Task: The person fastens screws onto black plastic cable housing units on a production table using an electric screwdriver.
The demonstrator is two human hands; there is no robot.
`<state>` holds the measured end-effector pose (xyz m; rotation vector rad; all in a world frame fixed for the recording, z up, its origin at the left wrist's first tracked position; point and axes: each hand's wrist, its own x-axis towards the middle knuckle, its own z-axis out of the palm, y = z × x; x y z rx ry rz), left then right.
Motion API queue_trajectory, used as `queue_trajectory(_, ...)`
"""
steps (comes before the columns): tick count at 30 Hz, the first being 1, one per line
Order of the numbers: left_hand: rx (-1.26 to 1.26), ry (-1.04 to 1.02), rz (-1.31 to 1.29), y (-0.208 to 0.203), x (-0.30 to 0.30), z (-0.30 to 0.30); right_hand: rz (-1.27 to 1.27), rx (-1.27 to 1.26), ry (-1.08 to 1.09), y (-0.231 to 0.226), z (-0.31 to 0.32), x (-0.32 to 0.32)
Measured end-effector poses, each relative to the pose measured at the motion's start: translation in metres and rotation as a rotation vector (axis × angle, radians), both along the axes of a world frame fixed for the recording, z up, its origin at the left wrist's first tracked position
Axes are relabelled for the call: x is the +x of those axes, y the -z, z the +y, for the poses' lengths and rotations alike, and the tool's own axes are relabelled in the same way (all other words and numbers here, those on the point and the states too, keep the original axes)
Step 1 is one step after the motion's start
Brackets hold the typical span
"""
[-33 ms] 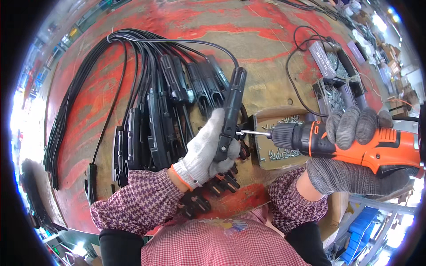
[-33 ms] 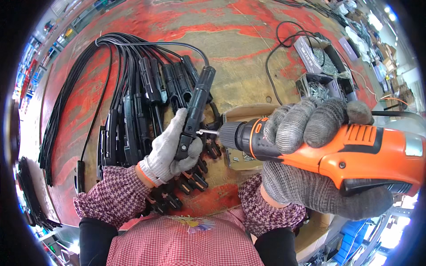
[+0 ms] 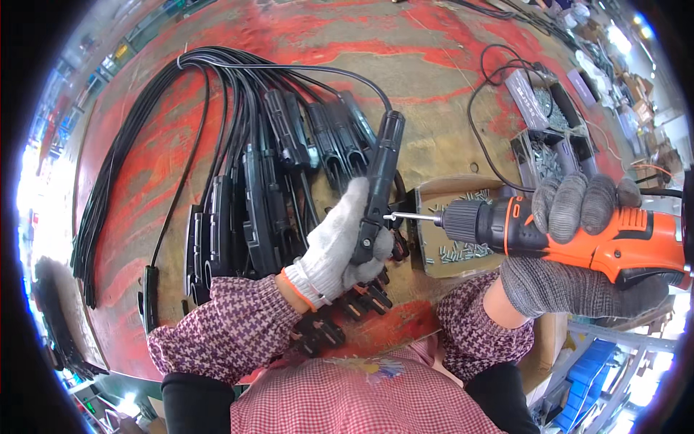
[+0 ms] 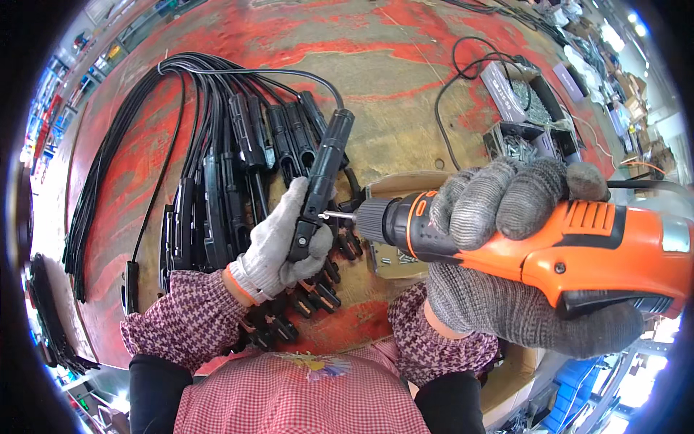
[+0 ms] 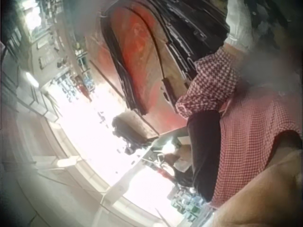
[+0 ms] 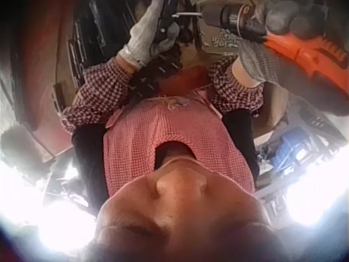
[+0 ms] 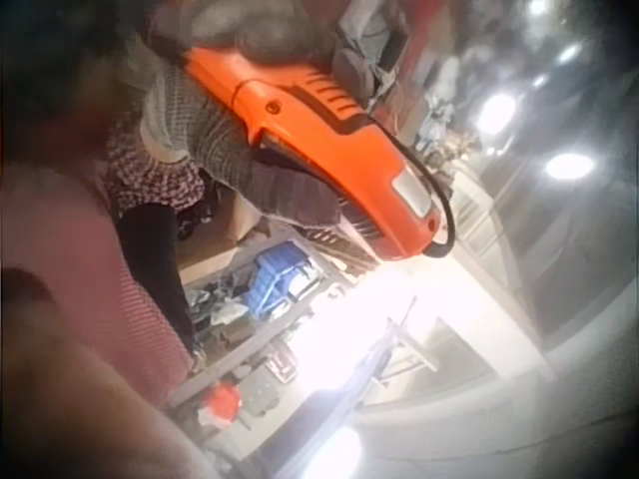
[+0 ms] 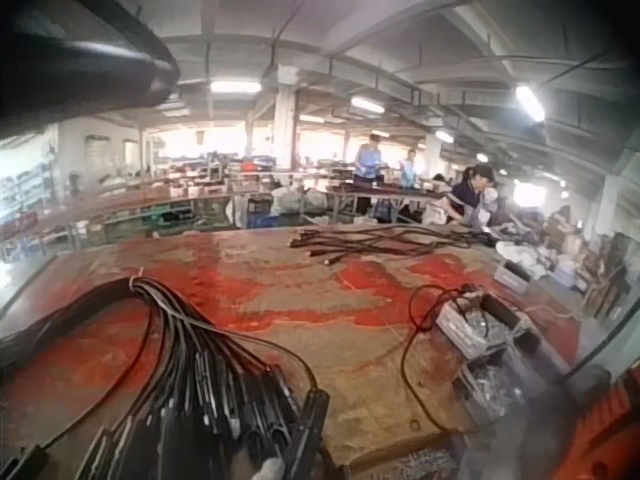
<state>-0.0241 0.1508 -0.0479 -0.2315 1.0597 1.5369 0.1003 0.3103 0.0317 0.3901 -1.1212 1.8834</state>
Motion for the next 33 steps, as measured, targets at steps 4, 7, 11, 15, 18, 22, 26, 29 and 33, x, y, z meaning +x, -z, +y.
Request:
queue_trajectory(4, 0.043, 0.014, 0.014, 0.007, 0.0, -0.006, -0.014, -0.029, -0.018, -0.004, -0.007, -0.008)
queue_trajectory(7, 0.031, 0.025, 0.028, 0.006, 0.0, -0.009, 0.059, 0.16, -0.034, 0.009, 0.002, -0.02)
queue_trajectory(11, -0.029, 0.006, 0.063, -0.004, 0.002, -0.003, -0.026, -0.056, 0.026, 0.007, -0.01, -0.019)
queue_trajectory(15, -0.027, 0.002, 0.126, -0.012, 0.002, -0.004, -0.039, 0.066, -0.001, 0.003, -0.011, -0.019)
queue_trajectory(18, -0.02, -0.024, 0.123, -0.008, 0.003, -0.001, -0.05, -0.042, 0.015, 0.003, -0.017, -0.014)
queue_trajectory(22, -0.023, 0.028, 0.148, -0.011, 0.001, -0.004, 0.001, -0.04, -0.039, 0.008, -0.013, -0.014)
queue_trajectory(26, -0.055, 0.01, 0.106, -0.001, 0.003, -0.004, -0.009, -0.122, -0.107, 0.005, -0.021, -0.019)
queue_trajectory(29, -0.032, -0.009, 0.057, 0.002, 0.003, -0.004, 0.081, -0.186, -0.078, -0.006, -0.029, -0.026)
queue_trajectory(33, 0.0, 0.081, 0.103, 0.008, -0.002, -0.01, 0.031, -0.11, -0.059, 0.001, -0.017, -0.02)
